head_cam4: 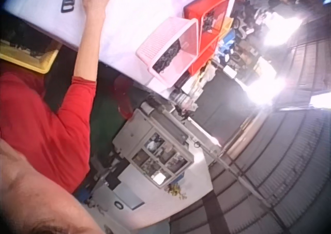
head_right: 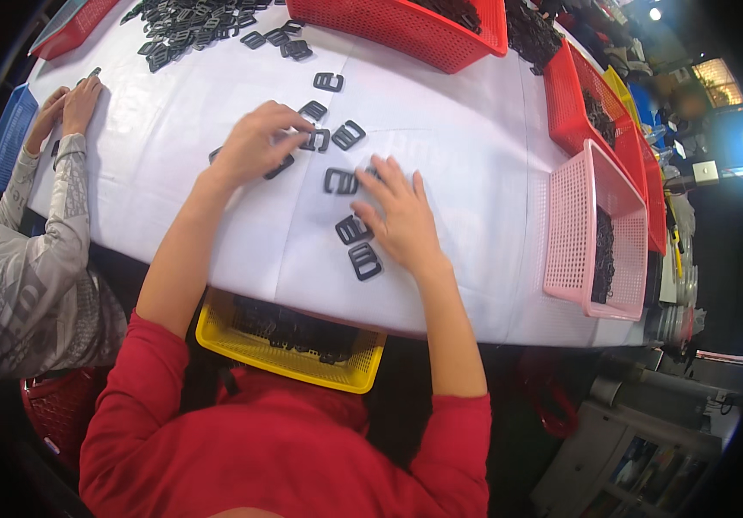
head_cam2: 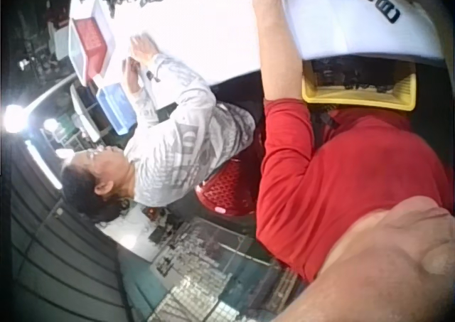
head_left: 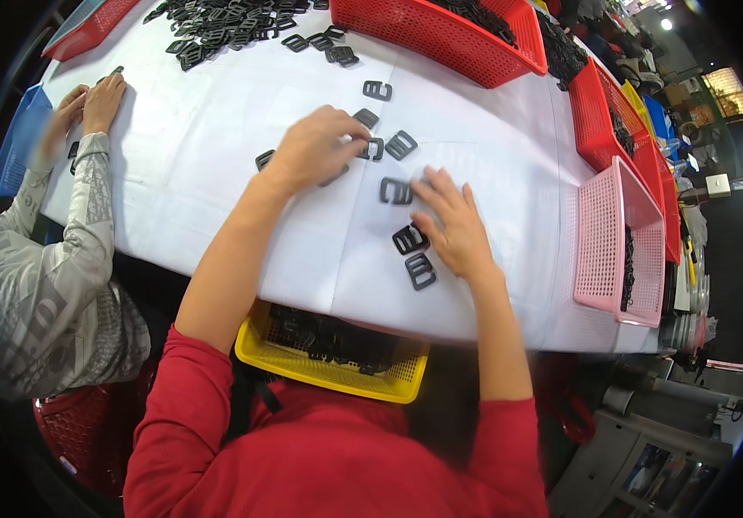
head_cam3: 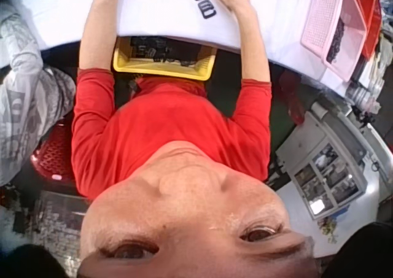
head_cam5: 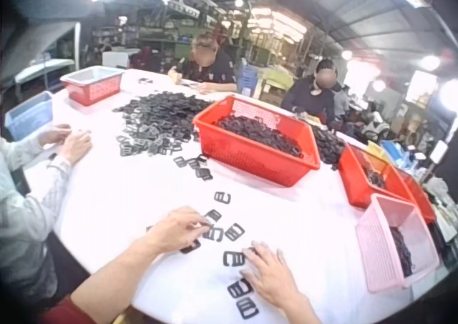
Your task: The person picks up small black plastic buckles from a table, inspects them, and places them into a yellow basket. The person repeats this process, occasionally moving the basket and continuing to sort the buckles.
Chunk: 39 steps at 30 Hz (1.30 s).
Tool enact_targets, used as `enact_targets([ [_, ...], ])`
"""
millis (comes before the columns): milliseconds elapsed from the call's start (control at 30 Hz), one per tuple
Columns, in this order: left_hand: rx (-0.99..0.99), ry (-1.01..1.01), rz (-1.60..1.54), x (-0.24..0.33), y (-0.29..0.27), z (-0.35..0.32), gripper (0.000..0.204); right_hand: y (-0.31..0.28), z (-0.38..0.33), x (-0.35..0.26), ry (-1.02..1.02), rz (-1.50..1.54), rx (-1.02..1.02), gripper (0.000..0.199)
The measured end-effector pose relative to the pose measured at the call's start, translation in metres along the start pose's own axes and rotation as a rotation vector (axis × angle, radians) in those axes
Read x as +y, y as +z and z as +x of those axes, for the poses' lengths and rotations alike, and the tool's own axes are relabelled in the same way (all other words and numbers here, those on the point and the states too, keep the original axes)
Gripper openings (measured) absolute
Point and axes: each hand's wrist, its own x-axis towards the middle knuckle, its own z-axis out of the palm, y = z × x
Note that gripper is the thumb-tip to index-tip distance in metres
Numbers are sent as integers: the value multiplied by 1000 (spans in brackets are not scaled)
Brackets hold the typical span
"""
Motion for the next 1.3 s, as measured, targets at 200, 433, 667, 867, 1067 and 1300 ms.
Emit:
enact_targets([
  [200, -40, 140, 252, 20, 25, 8, 27, -23, 41, -7, -14, 200, 181, 30],
  [433, -70, 37, 218, 20, 24, 18, 19, 12, 169, 14, -90, 31, 210, 33],
  [667, -9, 4, 52, 21, 18, 12, 13, 11, 156, 30, -55, -138, 32, 33],
  [867, 335, -127, 350, -9, -6, 18, 12, 14, 121, 18, -102, -20, 208, 31],
  [1067, 425, -321, 498, -30, -25, 12, 12, 18, 116, -16, -195, 27, -56, 35],
  [1300, 406, -321, 514, -43, -19, 15, 15, 5, 90, 28, -51, -56, 55, 40],
])
